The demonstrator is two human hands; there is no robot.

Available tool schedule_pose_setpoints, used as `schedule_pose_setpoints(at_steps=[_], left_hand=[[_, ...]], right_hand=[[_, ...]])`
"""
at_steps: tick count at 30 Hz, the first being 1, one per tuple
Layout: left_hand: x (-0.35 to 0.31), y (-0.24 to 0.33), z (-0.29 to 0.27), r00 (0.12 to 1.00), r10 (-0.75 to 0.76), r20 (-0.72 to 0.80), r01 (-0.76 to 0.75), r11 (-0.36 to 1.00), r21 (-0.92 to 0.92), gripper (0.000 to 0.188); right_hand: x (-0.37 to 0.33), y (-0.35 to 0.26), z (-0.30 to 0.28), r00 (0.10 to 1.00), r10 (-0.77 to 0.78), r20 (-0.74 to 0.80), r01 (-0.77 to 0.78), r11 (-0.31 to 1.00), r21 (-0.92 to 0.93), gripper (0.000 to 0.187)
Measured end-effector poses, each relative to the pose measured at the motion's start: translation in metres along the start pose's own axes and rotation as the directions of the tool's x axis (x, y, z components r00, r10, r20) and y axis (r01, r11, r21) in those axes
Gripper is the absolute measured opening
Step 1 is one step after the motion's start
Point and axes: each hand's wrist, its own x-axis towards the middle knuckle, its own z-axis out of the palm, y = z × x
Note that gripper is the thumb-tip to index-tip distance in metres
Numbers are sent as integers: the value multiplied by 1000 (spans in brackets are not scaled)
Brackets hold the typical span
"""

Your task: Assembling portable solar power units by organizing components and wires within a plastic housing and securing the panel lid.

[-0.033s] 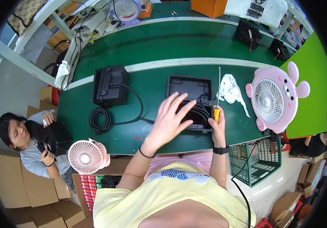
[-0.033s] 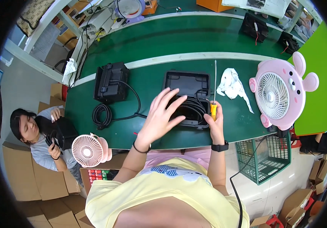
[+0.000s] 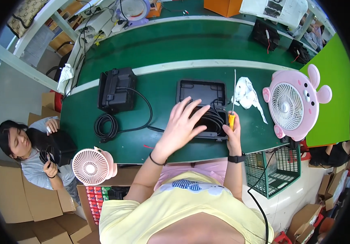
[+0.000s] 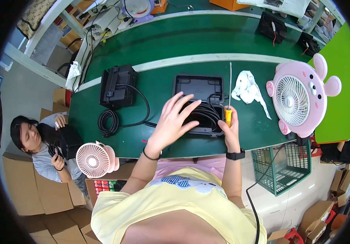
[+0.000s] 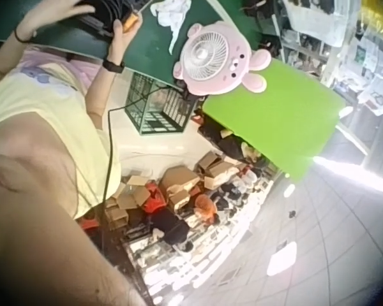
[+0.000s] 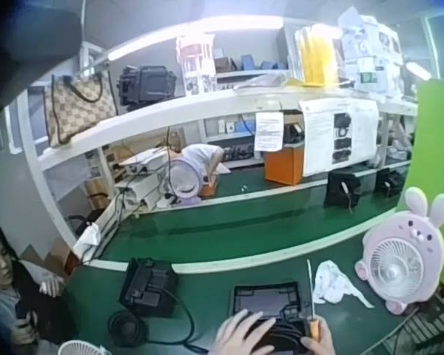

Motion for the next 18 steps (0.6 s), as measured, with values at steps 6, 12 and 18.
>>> schedule_pose_setpoints(at_steps=[6, 12, 18], left_hand=[[-3, -20, 17, 978, 96, -186, -90, 995, 40, 18], [3, -23, -23, 982, -16, -186, 17, 1000, 7, 29], [2, -5, 15, 991, 50, 123, -72, 980, 184, 60]], right_hand=[[9, 6, -1, 997, -72, 7, 73, 997, -26, 65], [7, 3, -2, 999, -35, -18, 35, 999, -20, 65], [5, 2, 0, 999, -40, 4, 40, 999, -4, 65]])
